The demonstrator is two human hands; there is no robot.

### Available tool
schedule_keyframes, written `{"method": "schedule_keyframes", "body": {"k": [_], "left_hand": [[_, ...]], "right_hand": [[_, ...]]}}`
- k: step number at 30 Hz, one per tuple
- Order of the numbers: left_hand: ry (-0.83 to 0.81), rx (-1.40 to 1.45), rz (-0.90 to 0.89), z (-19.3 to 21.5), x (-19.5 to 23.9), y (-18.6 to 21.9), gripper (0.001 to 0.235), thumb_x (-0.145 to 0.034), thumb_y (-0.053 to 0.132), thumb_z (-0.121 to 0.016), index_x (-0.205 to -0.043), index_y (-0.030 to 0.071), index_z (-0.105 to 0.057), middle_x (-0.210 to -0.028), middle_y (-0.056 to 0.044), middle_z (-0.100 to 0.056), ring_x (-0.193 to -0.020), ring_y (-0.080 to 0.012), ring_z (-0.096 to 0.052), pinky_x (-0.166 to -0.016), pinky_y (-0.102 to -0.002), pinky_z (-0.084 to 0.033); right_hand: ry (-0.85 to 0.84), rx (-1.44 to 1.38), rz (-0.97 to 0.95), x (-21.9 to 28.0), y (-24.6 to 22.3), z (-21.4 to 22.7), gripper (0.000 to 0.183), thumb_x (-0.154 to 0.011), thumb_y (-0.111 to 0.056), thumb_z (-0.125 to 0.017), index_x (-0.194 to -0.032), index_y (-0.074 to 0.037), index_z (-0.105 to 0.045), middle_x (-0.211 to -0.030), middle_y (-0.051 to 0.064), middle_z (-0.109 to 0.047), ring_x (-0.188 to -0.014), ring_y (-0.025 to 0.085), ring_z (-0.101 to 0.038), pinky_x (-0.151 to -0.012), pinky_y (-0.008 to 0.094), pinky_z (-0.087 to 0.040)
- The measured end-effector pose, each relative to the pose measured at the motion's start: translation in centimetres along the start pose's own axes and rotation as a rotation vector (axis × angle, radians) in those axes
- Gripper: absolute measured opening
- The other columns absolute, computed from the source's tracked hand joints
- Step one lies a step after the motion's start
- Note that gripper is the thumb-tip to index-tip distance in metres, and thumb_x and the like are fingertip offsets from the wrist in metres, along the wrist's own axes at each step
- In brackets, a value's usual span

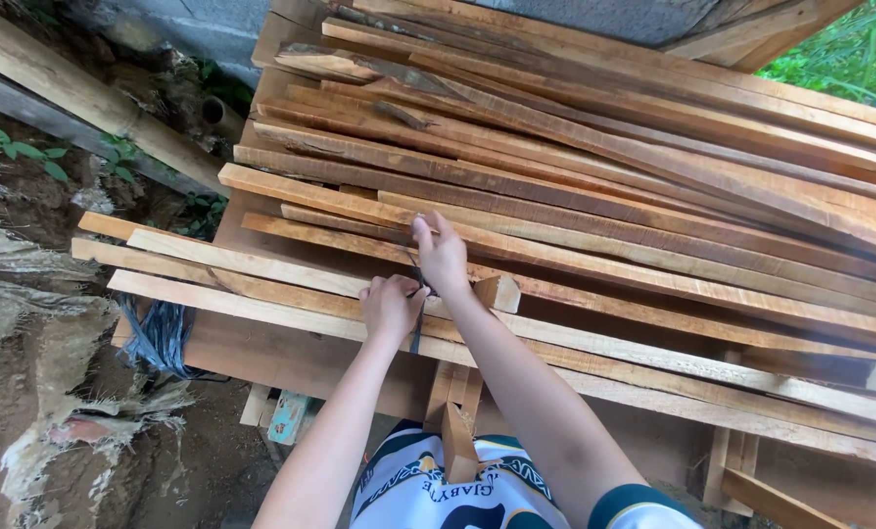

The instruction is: The person arranges a stack of wooden planks on a workbench and then uses a dark-colored rope to tie the planks together. The person wraps the rope around the stack and secures it with a knot.

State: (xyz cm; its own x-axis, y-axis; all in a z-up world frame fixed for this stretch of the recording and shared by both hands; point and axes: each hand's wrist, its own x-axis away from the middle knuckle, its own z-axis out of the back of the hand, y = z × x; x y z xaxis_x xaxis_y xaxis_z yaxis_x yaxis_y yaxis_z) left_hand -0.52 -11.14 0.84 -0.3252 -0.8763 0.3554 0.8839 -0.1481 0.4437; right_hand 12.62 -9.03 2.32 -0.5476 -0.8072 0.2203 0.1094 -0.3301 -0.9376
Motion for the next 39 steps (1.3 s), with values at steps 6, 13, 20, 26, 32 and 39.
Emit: {"method": "schedule_keyframes", "body": {"k": [6, 13, 20, 26, 32, 39], "left_hand": [[-0.010, -0.025, 0.009, -0.4, -0.1, -0.5, 0.030, -0.094, 0.054, -0.062, -0.102, 0.030, -0.078, -0.108, 0.008, -0.074, -0.114, -0.0211, -0.059, -0.106, -0.045, -0.040], [0.049, -0.021, 0.037, -1.2, 0.8, -0.4, 0.024, -0.095, 0.050, -0.062, -0.100, 0.031, -0.077, -0.108, 0.013, -0.072, -0.113, -0.0183, -0.058, -0.107, -0.045, -0.040], [0.118, 0.029, 0.012, -1.6, 0.8, -0.8, 0.023, -0.095, 0.047, -0.064, -0.100, 0.029, -0.077, -0.109, 0.012, -0.072, -0.115, -0.0190, -0.058, -0.107, -0.046, -0.039], [0.153, 0.041, 0.034, -1.8, 0.9, -0.5, 0.022, -0.094, 0.048, -0.065, -0.098, 0.031, -0.077, -0.108, 0.014, -0.072, -0.113, -0.0175, -0.058, -0.107, -0.046, -0.038], [0.118, 0.066, 0.041, -2.5, 0.3, -1.5, 0.021, -0.092, 0.048, -0.065, -0.098, 0.032, -0.077, -0.110, 0.015, -0.072, -0.113, -0.0176, -0.059, -0.108, -0.049, -0.038], [0.124, 0.200, 0.087, -2.1, -0.1, -1.7, 0.029, -0.093, 0.053, -0.067, -0.101, 0.028, -0.079, -0.115, 0.014, -0.073, -0.110, -0.0174, -0.063, -0.108, -0.049, -0.039]], "right_hand": [[0.034, 0.229, 0.381, 9.6, 3.7, 2.4, 0.056, -0.100, 0.000, -0.056, -0.150, 0.011, -0.034, -0.146, 0.037, -0.042, -0.122, 0.050, -0.057, -0.098, 0.056, -0.054], [-0.108, 0.737, 0.371, 12.6, 3.8, 4.3, 0.044, -0.097, -0.026, -0.067, -0.124, 0.008, -0.065, -0.155, 0.033, -0.040, -0.142, 0.046, -0.042, -0.112, 0.049, -0.042], [-0.065, 0.930, 0.341, 9.8, 8.2, 1.8, 0.060, -0.091, -0.040, -0.069, -0.127, 0.007, -0.063, -0.146, 0.031, -0.050, -0.138, 0.044, -0.049, -0.109, 0.054, -0.045], [-0.128, 0.966, 0.277, 9.9, 7.8, 2.3, 0.062, -0.086, -0.044, -0.071, -0.119, 0.008, -0.063, -0.138, 0.030, -0.054, -0.131, 0.046, -0.055, -0.107, 0.052, -0.048], [-0.157, 0.917, 0.141, 6.7, 16.6, -0.6, 0.049, -0.090, -0.055, -0.063, -0.108, -0.010, -0.070, -0.112, 0.010, -0.067, -0.112, 0.034, -0.067, -0.093, 0.049, -0.054], [-0.145, 0.533, -0.187, 7.1, 7.8, 1.0, 0.013, -0.090, -0.036, -0.070, -0.097, -0.027, -0.078, -0.095, 0.000, -0.077, -0.100, 0.027, -0.073, -0.082, 0.044, -0.059]]}}
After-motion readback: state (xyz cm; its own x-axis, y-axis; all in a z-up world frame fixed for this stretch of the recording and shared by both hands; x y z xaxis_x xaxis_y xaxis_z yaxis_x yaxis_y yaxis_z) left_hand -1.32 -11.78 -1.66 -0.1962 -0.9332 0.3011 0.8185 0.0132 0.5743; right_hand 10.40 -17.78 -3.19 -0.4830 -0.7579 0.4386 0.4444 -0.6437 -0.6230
